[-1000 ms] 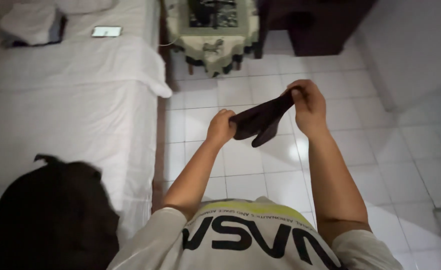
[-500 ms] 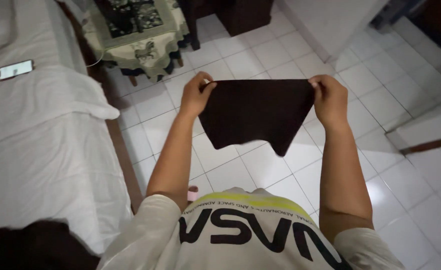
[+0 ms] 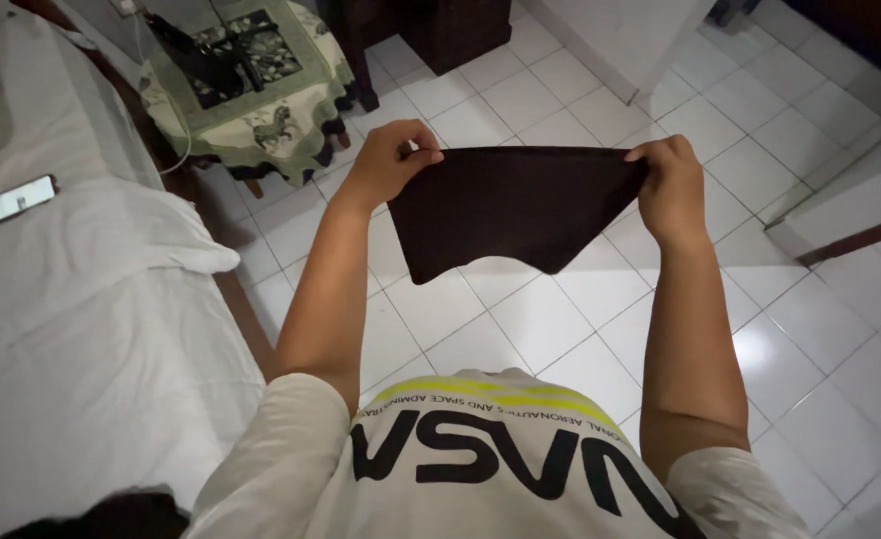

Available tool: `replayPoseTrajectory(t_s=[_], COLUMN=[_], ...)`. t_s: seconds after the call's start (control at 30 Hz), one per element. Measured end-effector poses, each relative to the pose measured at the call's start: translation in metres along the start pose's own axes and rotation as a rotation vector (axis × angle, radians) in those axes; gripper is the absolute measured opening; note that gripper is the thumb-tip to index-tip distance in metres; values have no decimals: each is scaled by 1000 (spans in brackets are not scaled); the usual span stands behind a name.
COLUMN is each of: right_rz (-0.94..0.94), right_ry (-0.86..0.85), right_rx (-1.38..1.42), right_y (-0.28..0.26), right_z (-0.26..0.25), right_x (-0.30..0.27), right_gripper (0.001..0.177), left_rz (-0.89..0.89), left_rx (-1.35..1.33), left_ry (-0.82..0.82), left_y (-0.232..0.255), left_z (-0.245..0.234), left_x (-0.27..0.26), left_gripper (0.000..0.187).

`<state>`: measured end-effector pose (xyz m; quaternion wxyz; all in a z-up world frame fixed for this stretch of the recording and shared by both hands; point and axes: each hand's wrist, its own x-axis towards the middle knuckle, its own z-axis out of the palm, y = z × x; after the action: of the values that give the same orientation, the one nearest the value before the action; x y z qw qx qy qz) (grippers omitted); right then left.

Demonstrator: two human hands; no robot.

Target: The person folds a white pair of shorts and two dark-colored shirts on a bed. They smooth each item, fold it into a compact rectangle, and place it on a growing stack of folded laundry.

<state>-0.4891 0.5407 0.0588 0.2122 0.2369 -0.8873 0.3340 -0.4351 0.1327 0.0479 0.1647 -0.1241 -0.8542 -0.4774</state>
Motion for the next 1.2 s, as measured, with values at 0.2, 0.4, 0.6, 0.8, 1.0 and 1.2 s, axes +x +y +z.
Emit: replayPoseTrajectory(t_s=[0.2,0.4,0.6,0.8,1.0,1.2], right_rz=[6,0,-20,9,50,165], right_ry=[-23,-12,26,69,84,123], right_rx=[-93,-99,-91,-57,-186,-204], right_y=[-21,-36,-30,-5,7,5], right_z=[11,14,11,6,-4,-4], right_x=[17,27,35,30,22,18], right_gripper=[42,37,36,37,31,38], left_rz=[18,-48,-179,-125,-80,-43], left_rx=[47,75,146,172,306,270], left_ry=[-218,-351,-382,-387,-343,-354], left_y=[18,14,-7,-26,-10,-6], left_z=[-33,-52,-53,-44,-40,-29], left_x=[9,15,34,45,48,54], left_gripper=[12,40,40,38,29,20])
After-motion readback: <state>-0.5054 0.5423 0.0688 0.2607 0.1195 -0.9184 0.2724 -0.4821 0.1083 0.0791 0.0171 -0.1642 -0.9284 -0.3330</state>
